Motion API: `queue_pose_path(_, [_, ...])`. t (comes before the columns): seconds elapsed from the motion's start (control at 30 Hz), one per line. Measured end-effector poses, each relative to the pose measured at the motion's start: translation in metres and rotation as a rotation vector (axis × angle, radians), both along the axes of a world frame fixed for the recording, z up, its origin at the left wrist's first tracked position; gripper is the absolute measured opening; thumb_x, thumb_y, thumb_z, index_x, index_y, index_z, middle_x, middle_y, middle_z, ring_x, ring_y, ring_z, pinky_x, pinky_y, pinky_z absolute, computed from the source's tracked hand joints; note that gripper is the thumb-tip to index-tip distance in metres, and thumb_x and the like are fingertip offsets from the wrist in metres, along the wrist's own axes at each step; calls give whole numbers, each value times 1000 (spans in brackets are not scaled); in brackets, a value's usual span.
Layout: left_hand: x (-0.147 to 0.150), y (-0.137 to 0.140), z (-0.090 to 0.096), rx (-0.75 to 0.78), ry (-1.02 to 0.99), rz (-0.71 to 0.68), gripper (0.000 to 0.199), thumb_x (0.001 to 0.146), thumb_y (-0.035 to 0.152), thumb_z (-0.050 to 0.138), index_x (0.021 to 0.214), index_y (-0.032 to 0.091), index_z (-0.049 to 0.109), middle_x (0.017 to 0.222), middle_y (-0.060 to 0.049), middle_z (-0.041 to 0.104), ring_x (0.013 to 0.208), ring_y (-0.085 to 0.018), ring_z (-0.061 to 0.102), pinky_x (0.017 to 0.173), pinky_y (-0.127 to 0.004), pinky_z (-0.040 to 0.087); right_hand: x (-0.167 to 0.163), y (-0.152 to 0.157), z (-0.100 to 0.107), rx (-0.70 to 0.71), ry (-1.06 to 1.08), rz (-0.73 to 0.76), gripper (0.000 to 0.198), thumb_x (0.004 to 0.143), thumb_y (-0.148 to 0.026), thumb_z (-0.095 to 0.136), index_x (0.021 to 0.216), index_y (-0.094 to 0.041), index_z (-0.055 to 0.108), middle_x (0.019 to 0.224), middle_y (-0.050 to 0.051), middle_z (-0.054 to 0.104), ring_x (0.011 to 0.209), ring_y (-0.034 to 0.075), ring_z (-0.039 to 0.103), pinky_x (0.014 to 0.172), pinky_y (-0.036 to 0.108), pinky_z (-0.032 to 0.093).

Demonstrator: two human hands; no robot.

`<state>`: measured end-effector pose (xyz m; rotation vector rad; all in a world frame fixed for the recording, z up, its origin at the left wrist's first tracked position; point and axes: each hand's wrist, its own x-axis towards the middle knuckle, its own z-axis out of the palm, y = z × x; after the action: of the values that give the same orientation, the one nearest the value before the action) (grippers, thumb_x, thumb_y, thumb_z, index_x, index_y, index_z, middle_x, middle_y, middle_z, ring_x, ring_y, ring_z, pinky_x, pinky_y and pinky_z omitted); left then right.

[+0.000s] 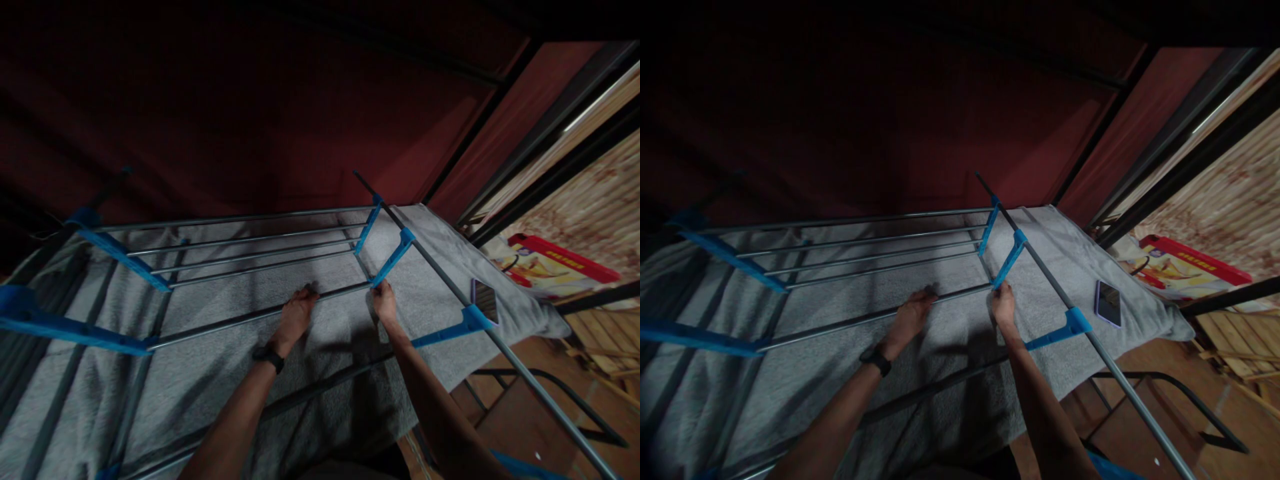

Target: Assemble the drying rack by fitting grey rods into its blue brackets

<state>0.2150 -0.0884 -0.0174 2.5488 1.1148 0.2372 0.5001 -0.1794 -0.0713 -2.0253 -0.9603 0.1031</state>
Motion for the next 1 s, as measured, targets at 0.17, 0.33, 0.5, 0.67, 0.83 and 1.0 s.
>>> queue_pose_path(0.17, [0, 1, -3, 7, 20, 7, 54, 96, 2, 42, 138, 23, 69, 137, -11, 68, 131, -23, 61, 111, -36, 51, -1, -1, 0, 9, 12, -9, 26, 78, -21, 52, 101, -20, 64, 93, 9, 69, 92, 26, 63, 92, 41, 52])
queue_pose_path(0.33, [-2, 0, -2, 16, 19, -5, 54, 96, 3, 41, 138, 22, 69, 136, -11, 68, 127, -24, 63, 111, -35, 50, 1, -2, -1, 40, 64, 4, 25, 77, -21, 54, 100, -21, 63, 94, 9, 69, 91, 26, 63, 93, 41, 52])
queue_pose_path(0.5, [-2, 0, -2, 26, 2, 5, 53, 96, 5, 42, 137, 24, 70, 131, -10, 70, 122, -23, 65, 106, -34, 53, 2, -2, -1, 29, 90, 15, 26, 77, -26, 53, 101, -21, 62, 92, 7, 68, 89, 24, 62, 91, 40, 53])
queue_pose_path(0.67, [-2, 3, -1, -6, -11, 5, 49, 98, 7, 44, 136, 24, 71, 130, -11, 70, 121, -24, 66, 105, -34, 54, -1, -3, 0, 21, 68, 20, 28, 79, -27, 52, 103, -21, 63, 94, 8, 69, 91, 25, 62, 91, 40, 52])
queue_pose_path(0.83, [-2, 3, 1, -23, 3, 4, 51, 98, 6, 44, 137, 24, 71, 132, -11, 69, 122, -24, 65, 105, -34, 54, -3, -3, 0, 4, 47, 13, 28, 81, -29, 53, 105, -20, 62, 97, 8, 68, 92, 25, 62, 91, 39, 51])
queue_pose_path(1.0, [-3, 1, 2, -20, 7, 10, 51, 98, 7, 43, 138, 24, 70, 134, -11, 69, 123, -24, 65, 105, -35, 54, -5, -2, 1, -20, -1, -14, 27, 81, -28, 51, 105, -21, 63, 97, 10, 67, 94, 26, 61, 91, 39, 50])
